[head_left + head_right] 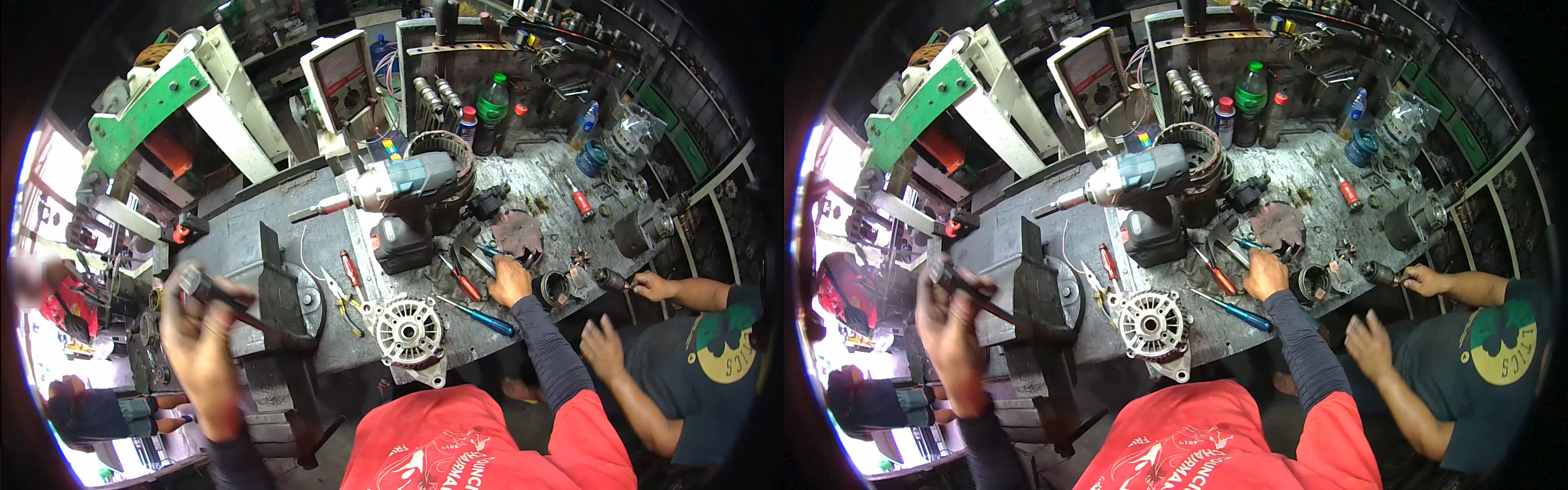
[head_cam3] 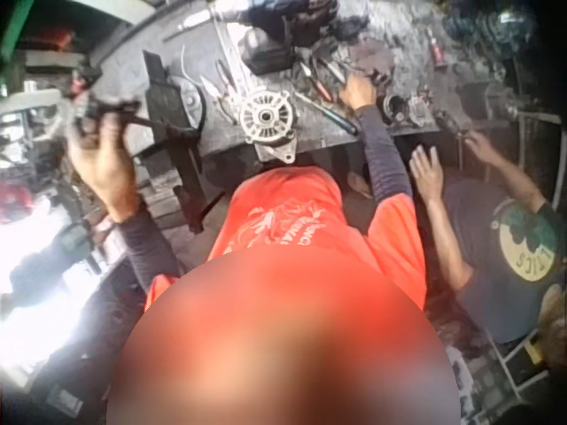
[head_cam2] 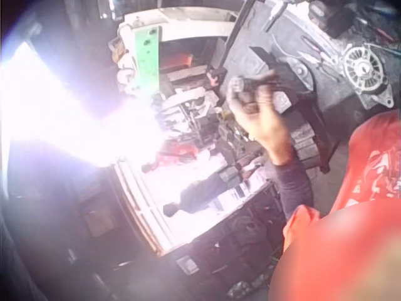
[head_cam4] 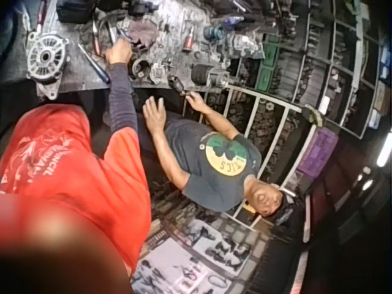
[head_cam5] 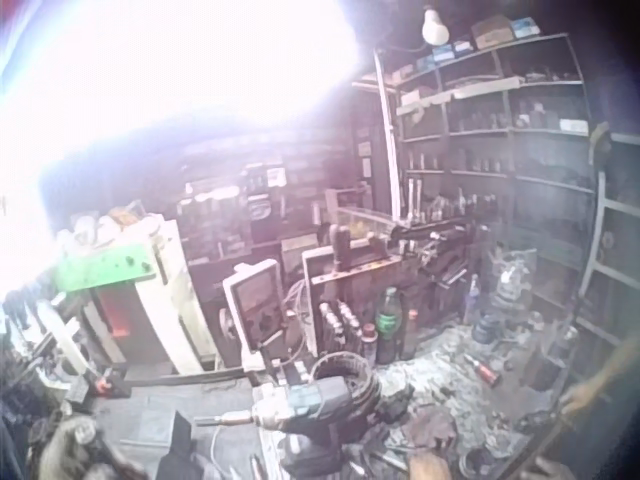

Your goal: The person holds a metal housing and repeatedly taps a small cylindrical part into place using a hammer. They also use a screwdriver to adjust components inside the housing and handle a small ring-like part.

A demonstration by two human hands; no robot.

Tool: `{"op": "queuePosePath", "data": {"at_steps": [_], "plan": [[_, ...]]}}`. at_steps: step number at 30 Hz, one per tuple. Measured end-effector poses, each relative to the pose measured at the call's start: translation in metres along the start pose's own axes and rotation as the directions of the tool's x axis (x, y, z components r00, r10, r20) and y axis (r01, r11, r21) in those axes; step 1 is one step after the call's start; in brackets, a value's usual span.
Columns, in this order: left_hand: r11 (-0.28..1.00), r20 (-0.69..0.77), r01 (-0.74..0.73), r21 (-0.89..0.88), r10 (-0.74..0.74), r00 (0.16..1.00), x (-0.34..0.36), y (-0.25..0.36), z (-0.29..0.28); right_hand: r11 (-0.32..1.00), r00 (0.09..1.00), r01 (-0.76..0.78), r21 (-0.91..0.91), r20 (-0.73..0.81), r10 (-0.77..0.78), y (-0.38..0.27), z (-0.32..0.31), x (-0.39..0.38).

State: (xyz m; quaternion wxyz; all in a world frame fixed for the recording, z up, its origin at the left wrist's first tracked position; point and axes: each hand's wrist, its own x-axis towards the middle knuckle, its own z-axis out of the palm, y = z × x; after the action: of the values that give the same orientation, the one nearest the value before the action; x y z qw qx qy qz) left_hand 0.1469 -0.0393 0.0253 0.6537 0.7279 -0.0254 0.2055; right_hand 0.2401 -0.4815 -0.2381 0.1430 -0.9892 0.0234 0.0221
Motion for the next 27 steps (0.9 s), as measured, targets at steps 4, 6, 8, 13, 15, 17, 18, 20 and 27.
{"op": "queuePosePath", "data": {"at_steps": [4, 6, 8, 13, 15, 17, 18, 20, 27], "plan": [[0.983, 0.139, -0.039, -0.179, 0.064, 0.988, -0.071, -0.013, 0.102, 0.986, 0.998, -0.019, 0.165, -0.061, 0.029, -0.001, -0.007, 0.004], [0.992, 0.228, 0.047, -0.120, -0.019, 0.974, -0.079, -0.037, 0.123, 0.957, 0.993, -0.025, 0.290, -0.104, 0.058, -0.005, -0.017, -0.003], [0.991, 0.237, 0.037, -0.128, -0.006, 0.971, -0.082, -0.059, 0.132, 0.912, 0.984, -0.022, 0.410, -0.154, 0.093, -0.012, -0.033, -0.016], [0.996, 0.285, 0.081, 0.031, -0.087, 0.955, -0.092, -0.089, 0.132, 0.653, 0.984, -0.115, 0.748, -0.003, 0.177, -0.034, -0.100, -0.066], [0.968, 0.375, -0.076, 0.240, -0.020, 0.927, -0.094, -0.094, 0.129, 0.560, 0.994, -0.081, 0.824, 0.023, 0.111, -0.047, -0.127, -0.088], [0.895, 0.461, -0.210, 0.393, 0.006, 0.887, -0.096, -0.097, 0.125, 0.617, 1.000, -0.001, 0.787, -0.005, 0.008, -0.063, -0.149, -0.102], [0.875, 0.450, -0.191, 0.446, -0.034, 0.893, -0.099, -0.097, 0.124, 0.690, 0.987, 0.160, 0.705, -0.136, -0.090, -0.074, -0.155, -0.106], [0.825, 0.408, -0.170, 0.538, -0.079, 0.910, -0.107, -0.096, 0.121, 0.757, 0.971, 0.233, 0.610, -0.194, -0.142, -0.096, -0.163, -0.116], [0.872, 0.344, -0.005, 0.490, -0.189, 0.920, -0.116, -0.115, 0.127, 0.741, 0.805, 0.593, 0.315, -0.196, -0.561, -0.147, -0.190, -0.143]]}}
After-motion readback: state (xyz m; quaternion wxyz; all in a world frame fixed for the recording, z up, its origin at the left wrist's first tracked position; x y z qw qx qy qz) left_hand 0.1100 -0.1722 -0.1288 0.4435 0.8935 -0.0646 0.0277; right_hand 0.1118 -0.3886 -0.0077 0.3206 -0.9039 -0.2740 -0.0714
